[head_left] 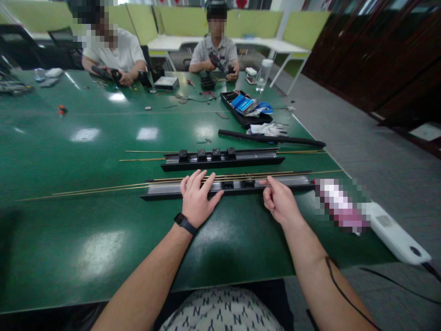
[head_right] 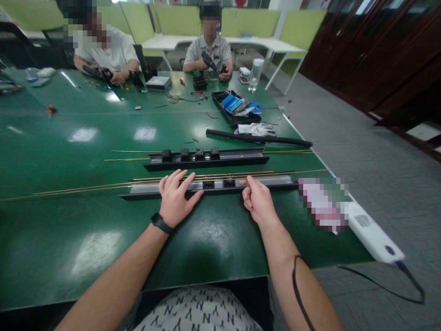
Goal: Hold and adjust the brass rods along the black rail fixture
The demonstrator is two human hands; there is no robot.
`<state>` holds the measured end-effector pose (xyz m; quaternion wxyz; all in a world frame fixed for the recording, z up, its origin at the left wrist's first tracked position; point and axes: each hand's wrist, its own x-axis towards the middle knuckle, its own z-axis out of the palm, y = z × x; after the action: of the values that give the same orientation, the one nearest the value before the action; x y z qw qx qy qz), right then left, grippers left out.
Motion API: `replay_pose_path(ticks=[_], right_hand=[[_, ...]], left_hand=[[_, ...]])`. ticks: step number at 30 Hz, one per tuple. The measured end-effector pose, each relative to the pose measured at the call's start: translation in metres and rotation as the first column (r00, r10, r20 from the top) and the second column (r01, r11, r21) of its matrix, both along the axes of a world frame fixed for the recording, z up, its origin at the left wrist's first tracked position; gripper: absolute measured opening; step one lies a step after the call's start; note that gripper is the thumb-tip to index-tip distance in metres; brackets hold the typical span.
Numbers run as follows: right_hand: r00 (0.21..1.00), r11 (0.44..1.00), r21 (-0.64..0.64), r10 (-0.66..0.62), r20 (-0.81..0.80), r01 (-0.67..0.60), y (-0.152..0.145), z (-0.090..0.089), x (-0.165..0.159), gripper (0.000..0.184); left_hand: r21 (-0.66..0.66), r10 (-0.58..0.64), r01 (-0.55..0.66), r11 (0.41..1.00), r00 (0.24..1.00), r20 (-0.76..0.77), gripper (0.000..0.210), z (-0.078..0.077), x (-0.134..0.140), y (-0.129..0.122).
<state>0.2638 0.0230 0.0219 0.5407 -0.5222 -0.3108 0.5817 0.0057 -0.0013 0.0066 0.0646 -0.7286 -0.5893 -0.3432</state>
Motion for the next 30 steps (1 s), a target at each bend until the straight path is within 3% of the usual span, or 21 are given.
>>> replay_pose_path(ticks=[23,30], right_hand=[[1.0,1.0,0.004,-0.014,-0.005,0.014,0.0006,0.0008,0.0003,0.031],[0.995,0.995,0.018,-0.099,0.002,0.099,0.0032,-0.0002,0.0052,0.028]], left_hand=[[0.006,-0.002,0.002,1.0,1.0,-0.001,0.049,-0.0006,-0.0004,-0.0002],[0.006,-0.006,0.006,1.0,1.0,-0.024,0.049,-0.0008,-0.0009,0.0005]])
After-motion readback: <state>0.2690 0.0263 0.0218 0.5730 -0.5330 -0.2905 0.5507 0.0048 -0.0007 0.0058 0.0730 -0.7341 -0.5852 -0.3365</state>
